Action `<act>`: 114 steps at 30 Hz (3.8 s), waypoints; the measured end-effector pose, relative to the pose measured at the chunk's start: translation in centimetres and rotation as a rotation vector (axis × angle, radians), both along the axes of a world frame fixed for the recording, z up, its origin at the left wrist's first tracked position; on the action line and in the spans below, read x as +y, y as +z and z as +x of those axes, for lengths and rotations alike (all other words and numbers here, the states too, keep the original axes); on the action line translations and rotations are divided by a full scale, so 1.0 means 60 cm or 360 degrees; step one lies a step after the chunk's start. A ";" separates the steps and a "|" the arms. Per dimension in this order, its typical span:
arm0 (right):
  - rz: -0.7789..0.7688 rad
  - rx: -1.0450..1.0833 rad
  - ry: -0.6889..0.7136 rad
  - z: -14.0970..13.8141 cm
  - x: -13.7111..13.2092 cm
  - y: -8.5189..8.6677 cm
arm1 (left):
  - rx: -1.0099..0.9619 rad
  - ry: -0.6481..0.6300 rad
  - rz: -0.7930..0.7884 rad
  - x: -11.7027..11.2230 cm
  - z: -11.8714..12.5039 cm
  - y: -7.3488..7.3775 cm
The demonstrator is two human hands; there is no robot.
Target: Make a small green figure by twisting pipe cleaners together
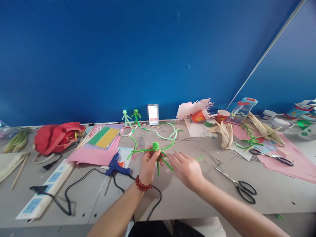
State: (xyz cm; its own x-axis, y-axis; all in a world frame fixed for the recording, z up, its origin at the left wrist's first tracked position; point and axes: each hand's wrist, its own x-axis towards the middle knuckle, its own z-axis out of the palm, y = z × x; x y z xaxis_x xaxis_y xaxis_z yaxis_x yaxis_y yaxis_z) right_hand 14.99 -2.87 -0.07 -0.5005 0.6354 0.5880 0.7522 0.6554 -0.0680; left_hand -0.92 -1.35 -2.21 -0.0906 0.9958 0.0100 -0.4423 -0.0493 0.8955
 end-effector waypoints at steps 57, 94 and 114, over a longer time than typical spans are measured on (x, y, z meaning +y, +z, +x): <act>-0.0166 -0.0170 0.0442 0.022 0.032 0.106 | 0.0447 0.0077 0.0341 -0.003 -0.009 -0.011; -0.2190 0.1243 0.0857 0.014 0.062 0.006 | 0.0106 0.0090 0.0189 0.005 -0.008 -0.009; -0.1652 0.2005 0.0520 -0.024 0.050 -0.021 | 0.0105 -0.0160 0.0197 0.001 -0.001 -0.012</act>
State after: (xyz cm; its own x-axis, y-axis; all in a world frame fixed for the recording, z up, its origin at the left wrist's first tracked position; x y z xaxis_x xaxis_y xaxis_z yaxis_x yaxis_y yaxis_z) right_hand 13.54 0.15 -1.36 -0.2537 0.9595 0.1222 -0.2591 0.0543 -0.9643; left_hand -1.00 -1.30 -2.93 0.0142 0.9906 0.1361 -0.3909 -0.1198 0.9126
